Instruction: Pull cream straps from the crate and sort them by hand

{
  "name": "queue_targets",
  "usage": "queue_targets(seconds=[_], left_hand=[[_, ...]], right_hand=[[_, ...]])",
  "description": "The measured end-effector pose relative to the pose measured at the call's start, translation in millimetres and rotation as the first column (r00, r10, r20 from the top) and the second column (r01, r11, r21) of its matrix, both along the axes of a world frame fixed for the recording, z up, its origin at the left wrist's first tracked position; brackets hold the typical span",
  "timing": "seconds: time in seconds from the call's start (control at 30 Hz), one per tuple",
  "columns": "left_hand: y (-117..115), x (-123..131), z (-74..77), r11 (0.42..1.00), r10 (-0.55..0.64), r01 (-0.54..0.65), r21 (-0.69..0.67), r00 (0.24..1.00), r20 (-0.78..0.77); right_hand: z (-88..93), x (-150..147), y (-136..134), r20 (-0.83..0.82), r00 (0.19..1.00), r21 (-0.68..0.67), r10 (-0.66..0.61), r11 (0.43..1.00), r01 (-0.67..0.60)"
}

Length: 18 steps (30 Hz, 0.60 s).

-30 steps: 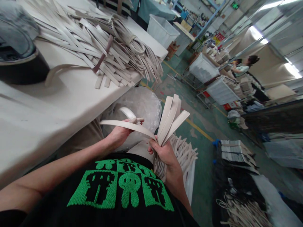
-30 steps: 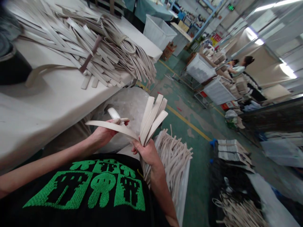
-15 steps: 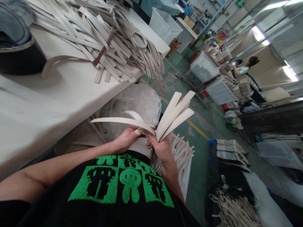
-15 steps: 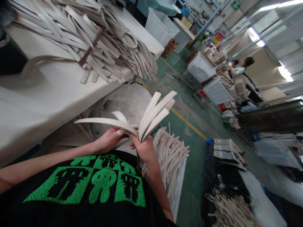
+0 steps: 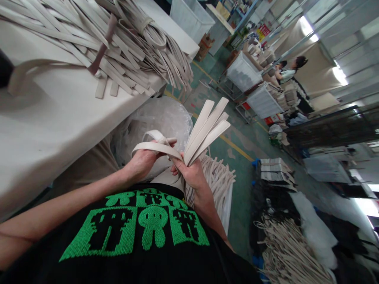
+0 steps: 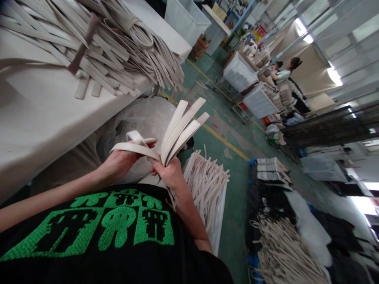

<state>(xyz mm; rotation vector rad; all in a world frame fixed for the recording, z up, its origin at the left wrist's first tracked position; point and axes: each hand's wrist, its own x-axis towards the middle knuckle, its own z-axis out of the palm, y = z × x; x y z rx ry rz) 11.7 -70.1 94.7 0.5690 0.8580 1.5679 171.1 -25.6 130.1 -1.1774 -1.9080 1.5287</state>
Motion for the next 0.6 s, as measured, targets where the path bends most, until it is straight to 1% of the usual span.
queue_targets(seconds=[0.03,0.07,0.1,0.2,0.23,0.27,0.37,0.4,0.43,0.47,0.57,0.6], left_hand=[[1,-2,0.3,0.999,0.040,-0.041,-0.018,0.999,-0.004],[2,-3,-0.1,0.998,0.050,-0.051,-0.030,0.999,-0.010],[1,-2,-0.8,0.999,0.028,-0.029,-0.035,1.000,-0.014],[-1,3,-2.8,0.992,-0.125,0.125,-0.020,0.992,0.000],[-1,4,-2.9,0.990,-0.143,0.143,-0.012,0.990,0.005],[-1,2,-2.7,0.992,-0.124,0.124,-0.009,0.992,0.005],[3,-7,-1.4,0.998,0.047,-0.048,-0.035,0.999,-0.019],[4,-9,-1.1,0.995,0.083,-0.084,-0.048,0.996,-0.029],[4,-10,-0.9,0.995,0.082,-0.084,-0.058,0.996,-0.035],[3,-9,-0.7,0.997,0.048,-0.050,-0.062,0.998,-0.039],[-2,0,-0.4,0.992,-0.125,0.124,-0.040,0.992,-0.022],[-3,3,-0.4,0.987,-0.159,0.159,-0.031,0.987,-0.016]], right_hand=[[-0.3,1,0,0.010,1.000,-0.009,0.006,1.000,-0.005],[-0.7,1,0,0.022,1.000,-0.009,0.001,1.000,-0.001],[-1.2,0,1,0.031,0.999,-0.001,-0.010,1.000,0.010],[-2.6,-6,3,0.014,0.999,0.026,-0.030,0.999,0.030],[-3.0,-7,3,-0.001,1.000,0.023,-0.023,0.999,0.023],[-3.3,-7,3,-0.015,1.000,0.011,-0.011,1.000,0.011],[-5.0,-3,2,-0.011,1.000,-0.043,0.009,0.999,-0.010],[-5.8,-1,2,0.002,1.000,-0.052,0.006,0.999,-0.006],[-6.5,1,1,0.014,1.000,-0.054,-0.002,0.999,0.003],[-7.2,1,0,0.022,1.000,-0.049,-0.012,0.999,0.013],[-8.1,-4,1,0.009,0.999,-0.027,-0.036,0.999,0.036],[-8.2,-7,1,-0.001,0.999,-0.027,-0.032,0.999,0.032]])
